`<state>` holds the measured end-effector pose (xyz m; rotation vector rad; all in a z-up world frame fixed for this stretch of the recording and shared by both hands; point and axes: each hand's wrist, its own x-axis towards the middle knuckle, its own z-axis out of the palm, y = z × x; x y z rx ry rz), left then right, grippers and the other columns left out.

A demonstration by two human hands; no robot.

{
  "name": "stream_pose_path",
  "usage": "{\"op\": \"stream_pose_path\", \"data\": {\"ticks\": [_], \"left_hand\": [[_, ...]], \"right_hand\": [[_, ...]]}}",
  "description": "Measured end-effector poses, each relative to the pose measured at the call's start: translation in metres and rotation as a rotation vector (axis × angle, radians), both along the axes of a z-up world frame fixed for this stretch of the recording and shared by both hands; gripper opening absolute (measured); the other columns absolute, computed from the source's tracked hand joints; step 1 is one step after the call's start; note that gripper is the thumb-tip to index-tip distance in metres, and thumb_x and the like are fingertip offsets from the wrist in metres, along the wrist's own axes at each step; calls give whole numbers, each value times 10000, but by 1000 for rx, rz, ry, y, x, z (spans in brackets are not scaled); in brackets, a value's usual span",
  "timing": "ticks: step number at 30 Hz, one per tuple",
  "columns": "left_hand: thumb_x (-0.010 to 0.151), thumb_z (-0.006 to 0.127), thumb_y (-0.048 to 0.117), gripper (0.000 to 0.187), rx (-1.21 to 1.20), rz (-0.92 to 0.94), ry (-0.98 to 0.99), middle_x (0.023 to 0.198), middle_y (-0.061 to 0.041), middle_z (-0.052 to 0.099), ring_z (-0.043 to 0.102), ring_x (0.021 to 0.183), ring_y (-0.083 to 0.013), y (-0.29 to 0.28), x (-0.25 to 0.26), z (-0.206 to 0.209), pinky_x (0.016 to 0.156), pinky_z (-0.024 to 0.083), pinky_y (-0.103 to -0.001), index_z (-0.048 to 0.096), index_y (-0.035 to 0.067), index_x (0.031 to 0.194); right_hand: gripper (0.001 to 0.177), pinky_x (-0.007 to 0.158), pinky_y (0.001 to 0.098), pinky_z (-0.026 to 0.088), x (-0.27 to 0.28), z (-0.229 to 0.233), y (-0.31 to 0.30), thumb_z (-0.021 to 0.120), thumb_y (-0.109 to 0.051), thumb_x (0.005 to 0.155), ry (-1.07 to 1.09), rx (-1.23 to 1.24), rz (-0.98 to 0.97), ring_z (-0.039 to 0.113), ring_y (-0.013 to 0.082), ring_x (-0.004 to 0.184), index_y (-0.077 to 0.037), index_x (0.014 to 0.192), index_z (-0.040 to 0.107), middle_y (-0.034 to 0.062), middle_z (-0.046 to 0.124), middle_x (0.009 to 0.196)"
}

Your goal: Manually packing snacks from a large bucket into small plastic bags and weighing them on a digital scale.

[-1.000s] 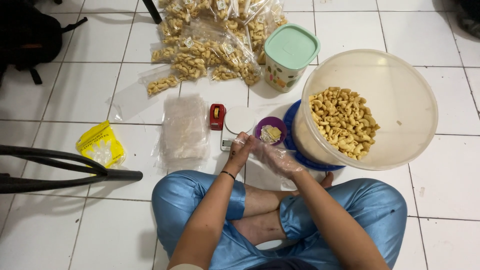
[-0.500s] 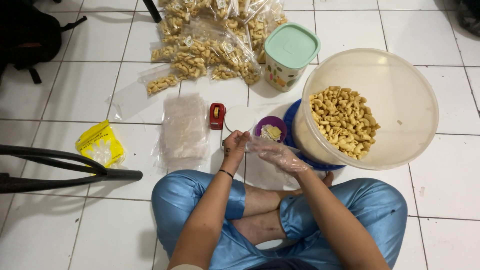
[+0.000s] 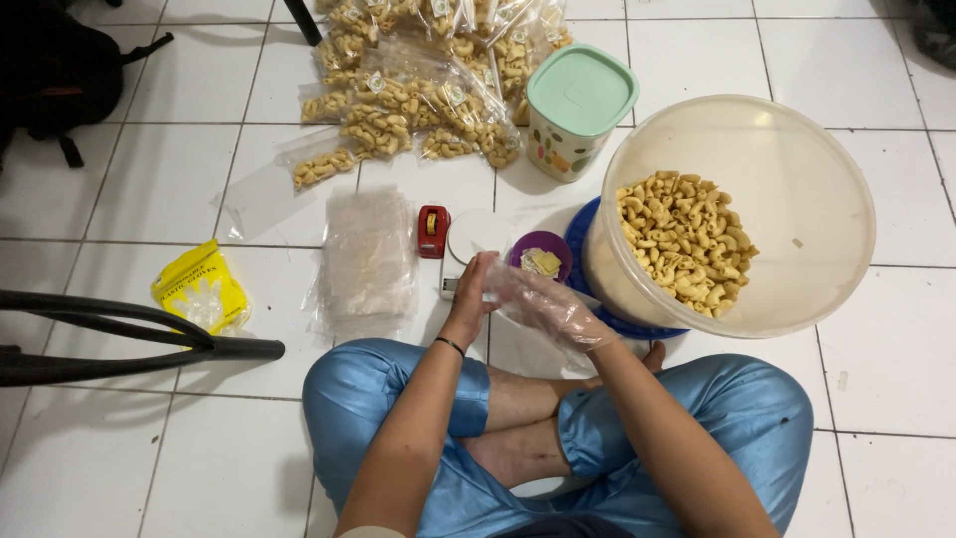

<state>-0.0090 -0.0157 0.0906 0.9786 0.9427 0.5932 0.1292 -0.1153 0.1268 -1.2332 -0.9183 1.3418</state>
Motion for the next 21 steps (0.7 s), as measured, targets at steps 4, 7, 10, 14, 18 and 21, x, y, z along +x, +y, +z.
{"op": "stream_pose_path", "data": {"ticks": [4, 7, 10, 14, 18, 21], "left_hand": [[996, 553, 641, 527, -47, 50, -19, 1118, -34, 648, 604, 1034, -232, 3, 2, -18, 887, 540, -452, 678, 145, 1125], [984, 595, 619, 471, -20, 43, -30, 1031, -17, 679, 630, 982, -191, 6, 4, -32, 844, 553, -389, 699, 162, 1026], [973, 620, 620, 413, -6, 3, -38, 981, 50, 662, 634, 945, -142, 9, 5, -55, 812, 556, -342, 693, 214, 979], [1058, 554, 369, 264, 42, -8, -113, 856, 50, 578, 618, 866, -99, 4, 2, -37, 801, 587, -308, 677, 150, 977], [1057, 584, 262, 211, 46, 36, -155, 876, 18, 680, 646, 863, -101, 14, 2, -71, 815, 594, -325, 738, 118, 1041], [1045, 607, 202, 183, 20, 98, -165, 887, 3, 717, 661, 851, -103, 20, 2, -85, 809, 592, -312, 750, 89, 1029]], "right_hand": [[437, 898, 320, 627, 8, -48, 8, 611, 135, 868, 465, -101, -164, 722, 260, 1033, 55, 1289, 698, 232, 729, 1117], [478, 970, 520, 587, 11, -28, 6, 658, 99, 840, 234, -100, -101, 675, 349, 1162, 9, 1310, 667, 251, 697, 1262], [542, 952, 612, 581, 3, -16, 4, 749, 18, 849, 403, -191, -175, 681, 365, 1136, -64, 1370, 621, 198, 672, 1313], [634, 1073, 597, 472, 9, -23, 3, 668, -86, 948, 321, -106, 36, 504, 384, 1375, -157, 1541, 454, 210, 491, 1542], [591, 1045, 570, 498, 5, -10, 2, 647, 52, 903, 534, -197, -82, 576, 372, 1284, -62, 1470, 524, 237, 580, 1428], [435, 1051, 441, 524, 15, 1, -3, 715, 15, 843, 50, 4, -19, 642, 289, 1213, -43, 1271, 671, 154, 656, 1348]]}}
